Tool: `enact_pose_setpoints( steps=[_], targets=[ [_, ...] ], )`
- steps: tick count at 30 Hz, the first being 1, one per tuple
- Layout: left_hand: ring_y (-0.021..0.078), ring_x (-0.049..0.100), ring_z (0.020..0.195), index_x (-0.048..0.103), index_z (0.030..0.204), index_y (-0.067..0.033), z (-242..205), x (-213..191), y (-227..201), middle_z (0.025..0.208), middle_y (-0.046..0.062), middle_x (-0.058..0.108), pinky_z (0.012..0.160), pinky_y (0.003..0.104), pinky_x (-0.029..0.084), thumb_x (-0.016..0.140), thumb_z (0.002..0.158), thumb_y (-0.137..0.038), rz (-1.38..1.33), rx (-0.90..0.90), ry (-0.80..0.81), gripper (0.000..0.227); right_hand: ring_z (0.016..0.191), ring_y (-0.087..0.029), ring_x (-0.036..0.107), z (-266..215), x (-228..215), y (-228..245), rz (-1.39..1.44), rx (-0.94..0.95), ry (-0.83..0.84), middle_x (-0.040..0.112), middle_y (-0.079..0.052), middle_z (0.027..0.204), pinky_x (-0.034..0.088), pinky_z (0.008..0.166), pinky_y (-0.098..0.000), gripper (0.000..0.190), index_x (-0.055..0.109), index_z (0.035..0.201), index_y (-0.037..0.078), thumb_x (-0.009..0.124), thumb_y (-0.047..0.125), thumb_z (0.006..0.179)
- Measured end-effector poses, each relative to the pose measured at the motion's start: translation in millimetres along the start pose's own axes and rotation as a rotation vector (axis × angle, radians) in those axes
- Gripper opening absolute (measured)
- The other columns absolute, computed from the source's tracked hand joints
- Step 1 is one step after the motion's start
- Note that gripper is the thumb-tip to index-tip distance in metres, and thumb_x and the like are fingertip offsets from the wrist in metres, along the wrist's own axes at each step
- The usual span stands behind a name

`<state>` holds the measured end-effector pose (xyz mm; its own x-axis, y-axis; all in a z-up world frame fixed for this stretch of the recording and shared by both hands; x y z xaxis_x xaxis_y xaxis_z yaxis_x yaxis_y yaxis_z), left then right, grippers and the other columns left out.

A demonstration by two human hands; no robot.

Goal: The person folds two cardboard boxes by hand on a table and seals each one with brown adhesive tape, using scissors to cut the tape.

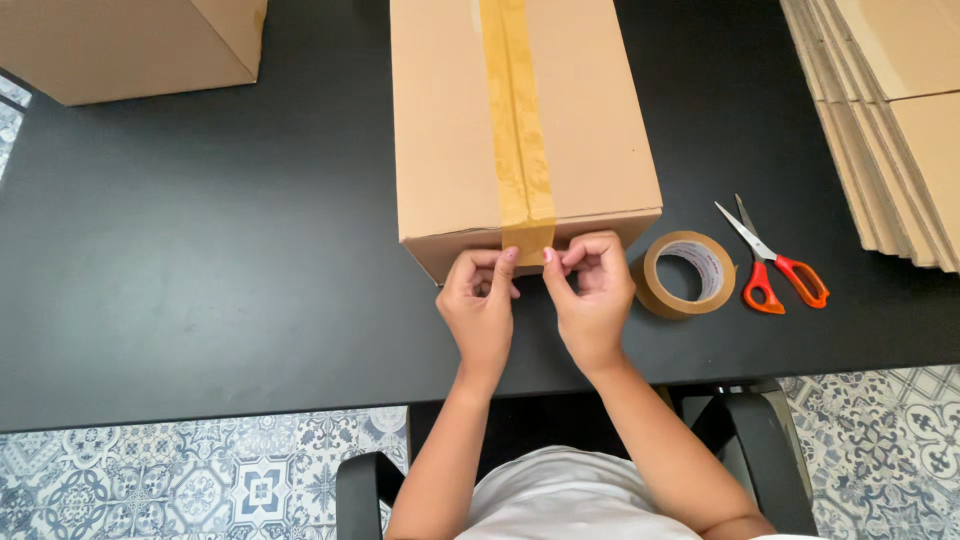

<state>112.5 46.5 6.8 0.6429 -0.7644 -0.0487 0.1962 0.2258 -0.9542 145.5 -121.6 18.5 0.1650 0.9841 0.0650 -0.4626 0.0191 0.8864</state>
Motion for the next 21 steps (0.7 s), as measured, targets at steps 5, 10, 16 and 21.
enact_pose_setpoints(
  steps=[5, 10, 16, 21],
  targets=[
    [0.0089, 0.056, 0.039, 0.059, 0.068, -0.0118, -3.0, 5.2, 1.8, 0.052, -0.003, 0.061, 0.035, 0.018, 0.039, 0.067, 0.081, -0.018, 0.137, 0.210, -0.087, 0.017, 0.058, -0.014, 0.058, -1.0, 4.3, 23.8, -0.219, -0.241, -0.071, 0.044, -0.003, 0.068, 0.048, 0.055, -0.0209, 0.026, 0.044, 0.068, 0.004, 0.063, -0.010, 0.079],
    [0.0090, 0.057, 0.040, 0.057, 0.069, -0.0123, -1.1, 5.7, -4.8, 0.049, -0.005, 0.060, 0.039, 0.020, 0.043, 0.066, 0.083, -0.019, 0.171, 0.301, -0.141, 0.018, 0.057, -0.013, 0.055, 0.2, 9.7, 38.6, -0.419, -0.413, -0.110, 0.044, 0.000, 0.068, 0.047, 0.052, -0.0193, 0.025, 0.047, 0.069, 0.006, 0.065, -0.008, 0.078],
    [0.0103, 0.055, 0.041, 0.056, 0.069, -0.0149, 0.7, 2.8, -9.0, 0.044, -0.007, 0.055, 0.043, 0.020, 0.045, 0.067, 0.081, -0.022, 0.244, 0.336, -0.131, 0.018, 0.057, -0.015, 0.046, 1.8, 5.8, 41.2, -0.500, -0.378, -0.071, 0.036, -0.002, 0.079, 0.044, 0.053, -0.0259, 0.027, 0.046, 0.086, 0.004, 0.065, -0.010, 0.073],
    [0.0105, 0.056, 0.041, 0.057, 0.068, -0.0153, 2.8, 5.4, -3.5, 0.044, -0.007, 0.056, 0.045, 0.020, 0.046, 0.068, 0.081, -0.022, 0.221, 0.327, -0.105, 0.018, 0.087, -0.026, 0.052, -0.4, -4.4, 51.1, -0.563, -0.600, -0.127, 0.042, -0.006, 0.092, 0.042, 0.083, -0.0341, 0.027, 0.056, 0.093, 0.004, 0.076, 0.014, 0.079]
  ],
)
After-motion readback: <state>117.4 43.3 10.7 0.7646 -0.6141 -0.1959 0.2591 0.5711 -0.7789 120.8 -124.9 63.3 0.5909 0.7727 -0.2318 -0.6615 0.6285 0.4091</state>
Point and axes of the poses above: each hand's wrist, its own z-axis towards the middle knuckle, its own x-axis out of the palm, y = z × x, the point moved 10 cm from there along z, towards the middle knuckle
